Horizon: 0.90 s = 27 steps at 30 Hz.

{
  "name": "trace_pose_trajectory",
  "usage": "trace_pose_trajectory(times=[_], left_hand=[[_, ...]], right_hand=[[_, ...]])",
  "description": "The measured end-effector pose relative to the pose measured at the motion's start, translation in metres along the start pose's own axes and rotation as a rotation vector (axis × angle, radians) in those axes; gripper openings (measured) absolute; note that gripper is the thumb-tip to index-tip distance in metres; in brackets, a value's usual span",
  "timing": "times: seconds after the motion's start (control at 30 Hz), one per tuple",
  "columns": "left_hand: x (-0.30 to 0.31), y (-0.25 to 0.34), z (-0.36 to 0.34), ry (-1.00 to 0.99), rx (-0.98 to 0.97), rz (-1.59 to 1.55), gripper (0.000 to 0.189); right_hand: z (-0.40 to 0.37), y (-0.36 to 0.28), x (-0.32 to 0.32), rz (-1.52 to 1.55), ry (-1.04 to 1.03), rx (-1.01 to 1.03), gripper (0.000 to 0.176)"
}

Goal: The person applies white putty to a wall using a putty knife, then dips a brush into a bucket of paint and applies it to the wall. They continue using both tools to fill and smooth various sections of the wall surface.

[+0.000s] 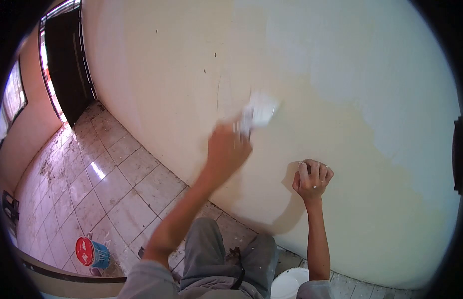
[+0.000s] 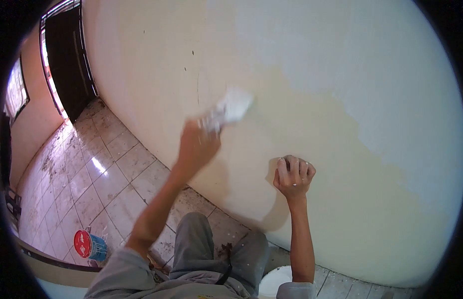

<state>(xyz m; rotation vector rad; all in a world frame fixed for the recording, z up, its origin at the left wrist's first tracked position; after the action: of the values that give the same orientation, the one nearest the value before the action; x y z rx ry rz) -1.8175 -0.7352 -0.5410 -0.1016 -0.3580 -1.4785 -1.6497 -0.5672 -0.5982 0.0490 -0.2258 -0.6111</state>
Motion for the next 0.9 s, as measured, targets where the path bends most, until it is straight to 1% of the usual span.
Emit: trace_pose_trajectory(times=[0.03,0.07,0.13,0.2,0.23,0.33,0.4,0.47,0.53,0.6,0.67,0.73,0.77,0.8,0.9], left_hand=[[-0.013,-0.004,-0.041,-0.173,0.089,-0.048,0.040],[-0.006,0.008,-0.060,-0.449,0.347,-0.144,0.022],[-0.018,0.008,-0.125,-0.582,0.413,-0.118,0.027],[-0.030,-0.005,-0.181,-0.673,0.451,-0.120,0.022],[-0.034,-0.009,-0.191,-0.713,0.464,-0.120,0.020],[-0.031,-0.009,-0.161,-0.626,0.519,-0.099,0.020],[-0.015,-0.001,-0.113,-0.484,0.484,0.045,0.021],[-0.012,-0.018,-0.087,-0.370,0.440,0.010,0.023],[0.020,-0.002,-0.021,-0.376,0.534,-0.033,0.025],[0.036,0.001,0.020,-0.203,0.349,-0.099,0.023],[0.050,0.006,0.051,-0.037,0.141,-0.038,0.022],[0.061,0.009,0.074,0.079,0.007,-0.044,0.021],[0.065,0.010,0.084,0.107,-0.020,-0.083,0.020],[0.065,0.011,0.088,0.134,-0.046,-0.122,0.020],[0.027,-0.008,0.061,0.211,-0.205,0.035,0.020]], right_hand=[[0.000,-0.001,0.001,-0.003,-0.002,-0.007,0.008],[0.001,-0.001,0.002,-0.001,0.002,-0.005,0.008],[0.003,-0.002,0.004,0.004,-0.002,0.009,0.008],[0.002,-0.002,0.005,0.020,-0.007,0.006,0.008],[0.003,-0.002,0.004,0.027,-0.002,0.005,0.007],[0.000,-0.001,0.001,0.022,-0.003,-0.001,0.007],[0.001,-0.001,0.001,0.017,0.010,0.005,0.007],[0.000,-0.001,0.002,0.016,0.009,0.012,0.007],[0.002,-0.002,0.003,0.014,0.008,0.010,0.007],[0.002,-0.002,0.003,0.010,0.013,0.013,0.006],[0.001,-0.001,0.003,0.008,0.015,0.015,0.006],[0.000,-0.001,0.001,0.010,0.014,0.010,0.006],[0.001,-0.001,0.000,0.007,0.017,0.012,0.006],[0.002,-0.002,0.001,0.003,0.018,0.013,0.006],[0.002,-0.003,0.001,-0.001,0.020,0.016,0.006]])
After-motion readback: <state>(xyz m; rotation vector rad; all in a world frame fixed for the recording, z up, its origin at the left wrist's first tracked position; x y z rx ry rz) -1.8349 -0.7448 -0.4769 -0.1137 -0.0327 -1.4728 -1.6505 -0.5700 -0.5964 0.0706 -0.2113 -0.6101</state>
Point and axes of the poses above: each hand's wrist, its own z-axis towards the middle knuckle, its own x-axis out of the back of the hand, y = z × x, the point moved 3 cm from there along z, towards the middle knuckle, and after that the axes turned 15 degrees about -x, right-handed, at the moved point
